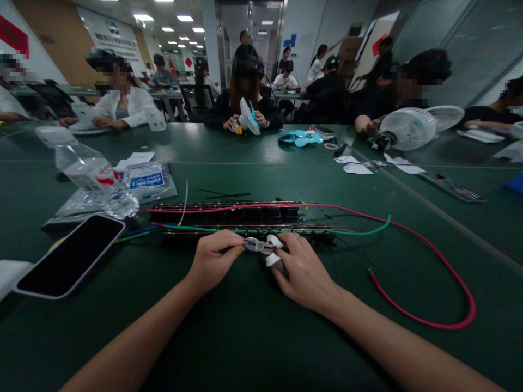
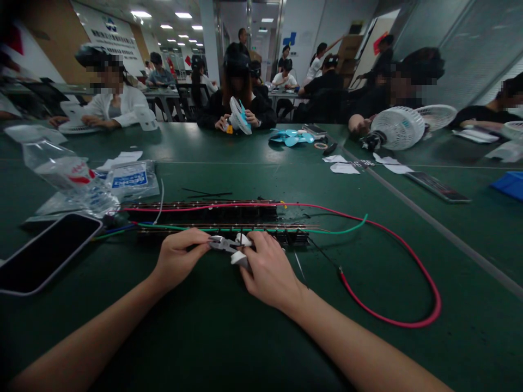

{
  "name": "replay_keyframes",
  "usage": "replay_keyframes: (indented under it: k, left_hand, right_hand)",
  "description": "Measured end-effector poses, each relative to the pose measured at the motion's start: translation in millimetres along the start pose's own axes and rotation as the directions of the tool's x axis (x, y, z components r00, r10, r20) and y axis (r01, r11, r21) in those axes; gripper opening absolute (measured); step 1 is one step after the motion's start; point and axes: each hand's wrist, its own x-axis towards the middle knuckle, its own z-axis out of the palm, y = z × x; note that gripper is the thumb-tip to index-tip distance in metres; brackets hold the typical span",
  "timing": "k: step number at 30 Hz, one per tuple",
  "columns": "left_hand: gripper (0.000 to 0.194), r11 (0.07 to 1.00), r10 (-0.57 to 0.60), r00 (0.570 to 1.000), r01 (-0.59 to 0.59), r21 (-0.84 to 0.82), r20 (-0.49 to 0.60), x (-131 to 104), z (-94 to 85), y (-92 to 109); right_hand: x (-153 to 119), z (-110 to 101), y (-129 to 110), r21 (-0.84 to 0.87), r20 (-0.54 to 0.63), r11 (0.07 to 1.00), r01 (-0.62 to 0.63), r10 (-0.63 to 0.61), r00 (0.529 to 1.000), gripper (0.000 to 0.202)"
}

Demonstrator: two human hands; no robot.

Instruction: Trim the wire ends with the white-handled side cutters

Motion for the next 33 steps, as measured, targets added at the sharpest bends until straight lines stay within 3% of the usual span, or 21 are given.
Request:
replay_keyframes:
  k: [33]
  left_hand:
    - [0.013, 1.000, -0.012, 1.000, 0.013, -0.012, 0.024, -0.4, -0.8, -0.7]
  right_hand:
    - [1.2, -0.5, 1.2, 0.019, 0.019, 1.000, 0.013, -0.013, 1.000, 0.014]
